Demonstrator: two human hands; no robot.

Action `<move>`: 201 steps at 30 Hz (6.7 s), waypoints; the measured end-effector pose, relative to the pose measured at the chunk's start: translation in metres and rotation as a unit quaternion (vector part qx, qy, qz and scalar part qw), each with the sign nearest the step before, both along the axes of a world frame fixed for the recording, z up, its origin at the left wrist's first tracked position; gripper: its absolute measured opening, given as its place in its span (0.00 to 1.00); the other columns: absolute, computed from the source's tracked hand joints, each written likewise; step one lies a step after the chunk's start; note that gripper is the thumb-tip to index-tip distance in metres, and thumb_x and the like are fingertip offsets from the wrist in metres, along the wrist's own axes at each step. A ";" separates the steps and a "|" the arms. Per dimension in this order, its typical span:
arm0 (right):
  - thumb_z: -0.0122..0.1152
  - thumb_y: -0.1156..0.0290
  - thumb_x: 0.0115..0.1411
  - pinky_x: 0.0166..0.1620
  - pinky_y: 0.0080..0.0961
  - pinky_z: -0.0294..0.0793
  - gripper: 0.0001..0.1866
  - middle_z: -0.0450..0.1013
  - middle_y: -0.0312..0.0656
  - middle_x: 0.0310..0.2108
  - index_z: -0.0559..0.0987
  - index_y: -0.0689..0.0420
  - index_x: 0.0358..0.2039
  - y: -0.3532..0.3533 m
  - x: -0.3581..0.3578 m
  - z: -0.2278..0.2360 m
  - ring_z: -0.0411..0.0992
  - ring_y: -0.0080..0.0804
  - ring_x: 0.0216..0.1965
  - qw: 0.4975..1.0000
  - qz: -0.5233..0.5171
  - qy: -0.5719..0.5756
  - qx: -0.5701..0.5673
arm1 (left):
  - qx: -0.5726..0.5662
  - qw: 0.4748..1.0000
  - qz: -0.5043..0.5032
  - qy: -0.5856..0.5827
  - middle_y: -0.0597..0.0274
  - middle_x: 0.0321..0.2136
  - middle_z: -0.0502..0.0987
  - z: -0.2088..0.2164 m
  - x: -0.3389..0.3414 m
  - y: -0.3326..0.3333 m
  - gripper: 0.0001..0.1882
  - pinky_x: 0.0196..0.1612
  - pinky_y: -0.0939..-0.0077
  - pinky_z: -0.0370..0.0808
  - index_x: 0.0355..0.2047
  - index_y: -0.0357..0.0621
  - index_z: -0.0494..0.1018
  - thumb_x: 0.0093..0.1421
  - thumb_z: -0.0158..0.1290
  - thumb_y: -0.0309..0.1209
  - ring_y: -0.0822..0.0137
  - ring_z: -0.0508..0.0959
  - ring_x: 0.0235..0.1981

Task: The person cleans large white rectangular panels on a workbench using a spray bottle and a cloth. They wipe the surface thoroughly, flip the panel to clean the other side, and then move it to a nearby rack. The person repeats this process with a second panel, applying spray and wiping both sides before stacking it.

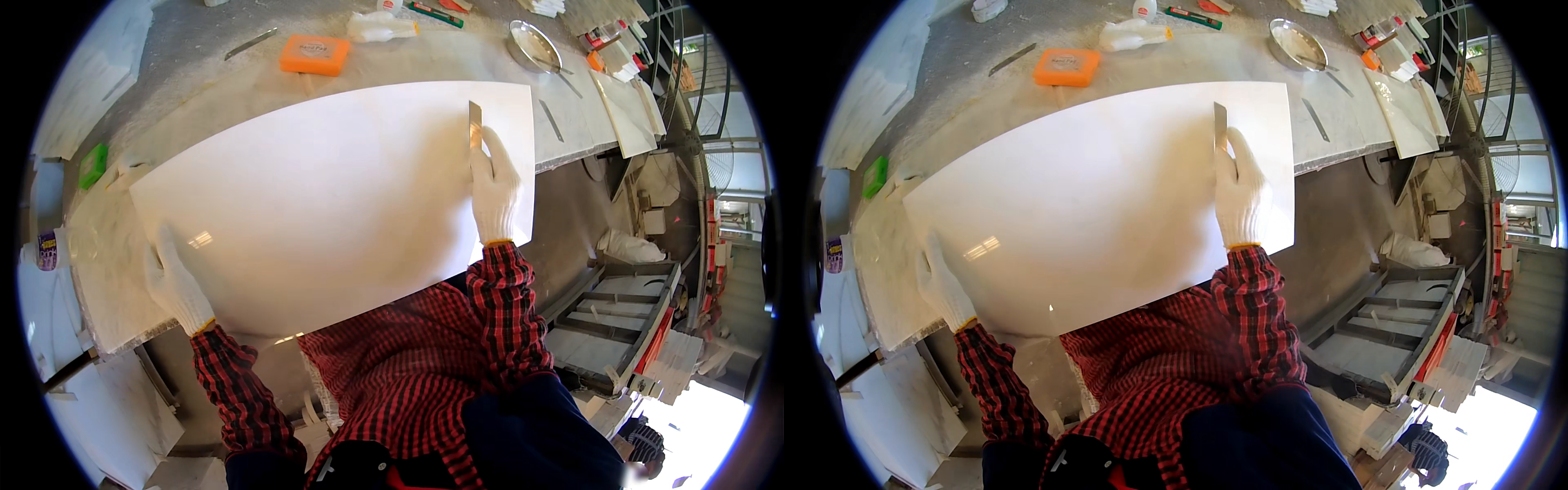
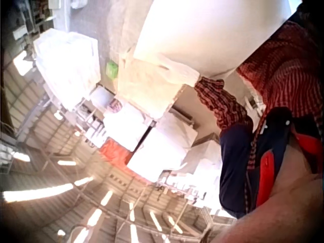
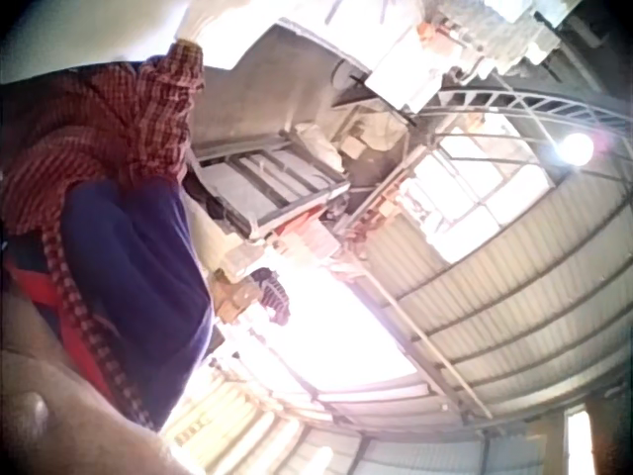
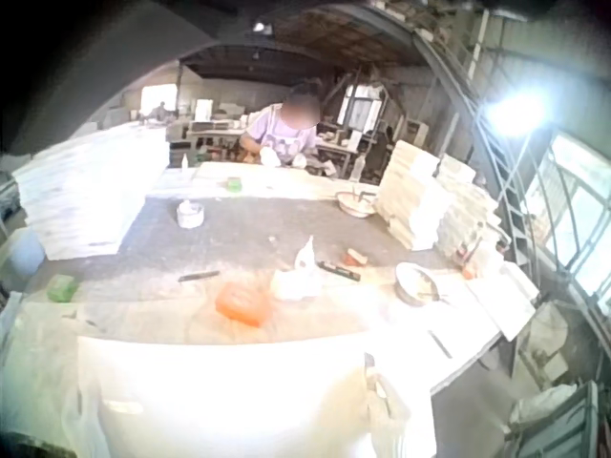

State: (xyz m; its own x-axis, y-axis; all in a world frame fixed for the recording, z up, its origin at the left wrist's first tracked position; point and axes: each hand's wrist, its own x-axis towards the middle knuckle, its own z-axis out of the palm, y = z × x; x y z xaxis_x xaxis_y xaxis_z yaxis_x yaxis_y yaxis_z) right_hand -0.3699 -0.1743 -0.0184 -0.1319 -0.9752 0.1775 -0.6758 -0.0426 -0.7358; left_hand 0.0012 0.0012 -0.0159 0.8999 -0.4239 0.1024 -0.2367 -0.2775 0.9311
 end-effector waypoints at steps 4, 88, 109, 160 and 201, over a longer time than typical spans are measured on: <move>0.55 0.60 0.67 0.36 0.33 0.72 0.20 0.76 0.50 0.31 0.78 0.52 0.57 -0.003 0.018 0.008 0.72 0.39 0.28 0.999 -0.013 0.024 0.027 | 0.032 0.999 0.015 0.002 0.61 0.33 0.78 0.005 -0.004 0.000 0.21 0.40 0.75 0.72 0.42 0.32 0.76 0.71 0.53 0.43 0.72 0.73 0.34; 0.46 0.50 0.68 0.44 0.50 0.77 0.24 0.81 0.53 0.42 0.82 0.52 0.51 -0.307 -0.116 0.107 0.79 0.54 0.43 0.809 0.159 0.565 -0.025 | 0.084 0.981 -0.145 -0.097 0.60 0.44 0.78 0.070 -0.081 -0.039 0.27 0.45 0.77 0.77 0.63 0.42 0.70 0.63 0.57 0.29 0.74 0.78 0.43; 0.58 0.55 0.65 0.42 0.31 0.75 0.17 0.81 0.39 0.37 0.83 0.52 0.47 -0.233 0.071 0.062 0.78 0.29 0.39 0.943 0.305 0.025 -0.131 | -0.067 0.986 0.111 -0.106 0.55 0.51 0.76 -0.005 0.353 0.075 0.27 0.51 0.70 0.77 0.61 0.39 0.67 0.63 0.60 0.30 0.66 0.78 0.47; 0.59 0.61 0.61 0.53 0.45 0.71 0.13 0.77 0.37 0.48 0.82 0.44 0.45 -0.041 -0.062 0.013 0.72 0.46 0.52 0.873 0.341 0.254 -0.239 | 0.241 0.738 -0.378 -0.504 0.53 0.39 0.80 0.081 -0.136 -0.079 0.36 0.38 0.61 0.78 0.58 0.46 0.71 0.49 0.67 0.42 0.52 0.81 0.35; 0.56 0.60 0.71 0.31 0.23 0.76 0.25 0.77 0.39 0.45 0.72 0.63 0.62 -0.027 -0.216 0.020 0.78 0.26 0.37 0.858 -0.007 -0.500 0.114 | 0.243 0.654 -0.452 -0.555 0.57 0.40 0.78 0.080 -0.187 -0.123 0.32 0.32 0.59 0.77 0.60 0.53 0.70 0.55 0.63 0.42 0.54 0.80 0.29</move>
State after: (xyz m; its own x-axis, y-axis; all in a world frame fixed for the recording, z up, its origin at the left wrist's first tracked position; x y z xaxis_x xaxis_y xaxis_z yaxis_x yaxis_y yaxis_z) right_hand -0.5864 -0.2013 0.0015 -0.1182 -0.9667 -0.2268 0.2993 0.1831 -0.9364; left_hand -0.1861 -0.1220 0.0645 -0.2563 -0.9571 0.1354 -0.9645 0.2440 -0.1013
